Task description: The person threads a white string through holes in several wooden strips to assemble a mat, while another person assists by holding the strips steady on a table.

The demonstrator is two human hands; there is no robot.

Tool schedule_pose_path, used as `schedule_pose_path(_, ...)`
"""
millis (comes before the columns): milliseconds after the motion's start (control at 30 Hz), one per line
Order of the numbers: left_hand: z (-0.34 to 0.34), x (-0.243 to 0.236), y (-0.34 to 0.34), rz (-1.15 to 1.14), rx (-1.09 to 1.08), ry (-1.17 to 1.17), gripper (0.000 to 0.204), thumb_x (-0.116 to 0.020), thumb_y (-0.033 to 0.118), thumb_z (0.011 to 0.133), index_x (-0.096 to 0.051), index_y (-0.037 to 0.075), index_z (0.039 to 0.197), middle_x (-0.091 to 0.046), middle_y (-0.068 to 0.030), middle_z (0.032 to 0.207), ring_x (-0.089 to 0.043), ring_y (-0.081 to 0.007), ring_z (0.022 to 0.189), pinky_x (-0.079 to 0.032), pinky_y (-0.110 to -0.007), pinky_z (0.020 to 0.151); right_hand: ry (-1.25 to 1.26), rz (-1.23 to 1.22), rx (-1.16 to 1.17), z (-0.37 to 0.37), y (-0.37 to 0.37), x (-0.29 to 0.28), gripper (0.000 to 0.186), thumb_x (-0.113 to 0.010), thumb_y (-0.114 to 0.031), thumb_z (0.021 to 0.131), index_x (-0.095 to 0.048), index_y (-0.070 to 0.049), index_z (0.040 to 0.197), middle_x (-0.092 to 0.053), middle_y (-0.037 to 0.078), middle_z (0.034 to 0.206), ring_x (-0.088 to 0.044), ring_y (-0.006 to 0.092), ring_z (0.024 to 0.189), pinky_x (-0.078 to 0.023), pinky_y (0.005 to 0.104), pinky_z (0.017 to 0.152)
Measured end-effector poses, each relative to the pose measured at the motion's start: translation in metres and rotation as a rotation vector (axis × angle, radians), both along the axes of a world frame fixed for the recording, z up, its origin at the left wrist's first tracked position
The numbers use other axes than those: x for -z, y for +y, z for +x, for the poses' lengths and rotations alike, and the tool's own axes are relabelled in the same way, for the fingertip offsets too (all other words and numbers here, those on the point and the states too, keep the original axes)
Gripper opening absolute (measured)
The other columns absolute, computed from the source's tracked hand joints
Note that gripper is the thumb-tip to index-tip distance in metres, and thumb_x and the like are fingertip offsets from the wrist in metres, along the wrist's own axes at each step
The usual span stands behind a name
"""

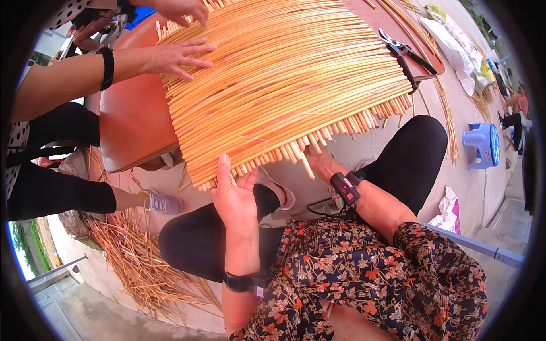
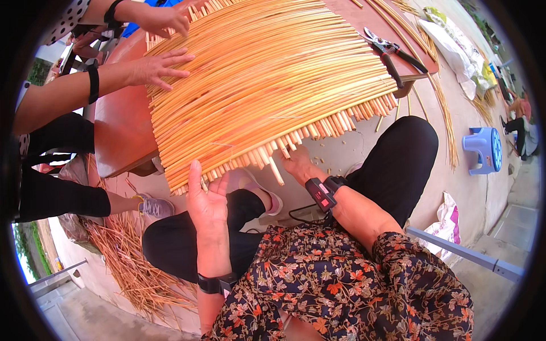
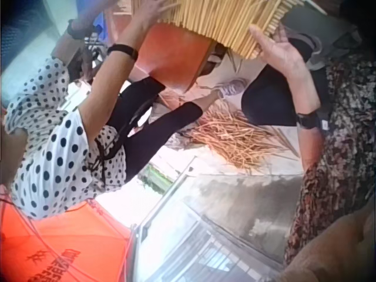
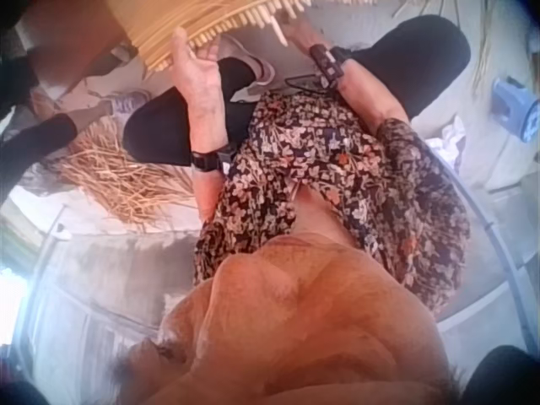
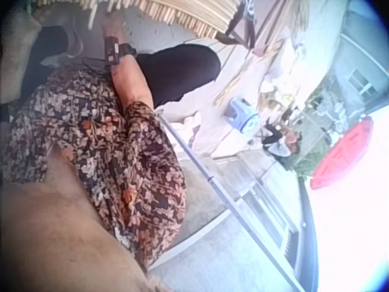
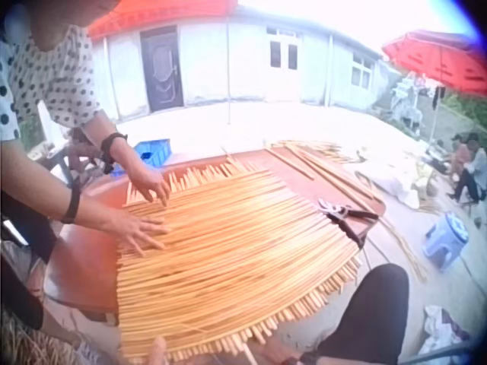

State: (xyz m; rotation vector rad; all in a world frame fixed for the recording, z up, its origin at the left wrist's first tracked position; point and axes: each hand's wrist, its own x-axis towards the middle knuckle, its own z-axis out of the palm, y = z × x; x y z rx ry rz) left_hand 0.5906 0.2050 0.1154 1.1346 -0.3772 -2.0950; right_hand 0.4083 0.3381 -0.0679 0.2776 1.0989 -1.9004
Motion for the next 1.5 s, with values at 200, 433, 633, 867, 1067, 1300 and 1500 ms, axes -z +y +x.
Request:
schedule_pose_path(200,0.029,0.035,0.01,-0.159,0.111,0.232,0.037,-0.06,0.017,0.091,-0.049,-0.003,0.121,-0.056,-0.0122,0.12,-0.06,-0.0286,0.102,-0.052,-0.041,0.087,-0.112,0.087,0.254,0.001,-0.021,0.009,0.02,-0.04,-0.005,0.096,-0.053,0.002,0.109,-0.058,0.011,0.097,-0.059,0.0226,0.075,-0.055,0.0318,0.058)
schedule_pose_path(433,0.013,0.07,0.019,-0.186,0.208,-0.079,0.024,-0.05,0.002,0.092,-0.053,-0.004,0.115,-0.061,-0.0131,0.11,-0.066,-0.0245,0.087,-0.055,-0.034,0.073,-0.298,0.316,0.181,0.023,-0.026,-0.02,0.019,-0.033,-0.006,0.098,-0.051,0.0,0.096,-0.053,0.007,0.077,-0.052,0.0156,0.06,-0.053,0.0275,0.053)
schedule_pose_path(633,-0.018,0.118,-0.007,-0.22,-0.048,0.21,0.033,-0.052,-0.002,0.089,-0.05,0.004,0.121,-0.057,-0.0093,0.117,-0.06,-0.0228,0.101,-0.053,-0.034,0.081,-0.443,0.133,0.137,0.019,-0.021,0.012,0.02,-0.032,-0.007,0.099,-0.048,-0.001,0.089,-0.048,0.004,0.068,-0.047,0.0128,0.053,-0.052,0.0247,0.053)
schedule_pose_path(867,-0.012,0.154,-0.008,-0.465,0.079,0.073,0.033,-0.054,0.002,0.09,-0.05,0.006,0.122,-0.058,-0.0086,0.115,-0.061,-0.0206,0.096,-0.053,-0.033,0.078,-0.407,0.15,0.117,0.022,-0.025,-0.001,0.02,-0.032,-0.006,0.098,-0.049,-0.001,0.09,-0.049,0.004,0.069,-0.048,0.0129,0.055,-0.051,0.0231,0.054)
schedule_pose_path(1067,-0.017,0.129,0.01,-0.264,0.32,-0.139,0.022,-0.053,0.007,0.092,-0.051,-0.001,0.111,-0.061,-0.0136,0.1,-0.065,-0.0224,0.077,-0.055,-0.034,0.066,-0.432,0.079,0.082,0.026,-0.027,-0.018,0.017,-0.033,-0.006,0.098,-0.049,0.0,0.095,-0.052,0.006,0.077,-0.049,0.0132,0.059,-0.049,0.0219,0.053)
schedule_pose_path(1300,0.032,0.041,-0.045,0.065,-0.053,0.068,0.07,-0.039,0.054,0.093,-0.04,-0.004,0.131,-0.039,-0.0192,0.139,-0.037,-0.0336,0.129,-0.034,-0.052,0.105,-0.469,-0.064,0.232,0.008,-0.009,0.011,0.013,-0.038,-0.008,0.097,-0.049,-0.001,0.094,-0.051,0.006,0.074,-0.047,0.0129,0.056,-0.049,0.024,0.053)
schedule_pose_path(1500,0.045,-0.006,-0.088,-0.4,0.513,-0.343,0.074,-0.041,0.067,0.088,-0.054,0.0,0.117,-0.066,-0.0092,0.095,-0.066,-0.0163,0.075,-0.055,-0.029,0.059,-0.316,0.137,0.199,0.01,-0.009,0.006,0.013,-0.04,-0.011,0.098,-0.049,-0.002,0.093,-0.05,0.006,0.071,-0.048,0.0137,0.055,-0.05,0.0284,0.054)
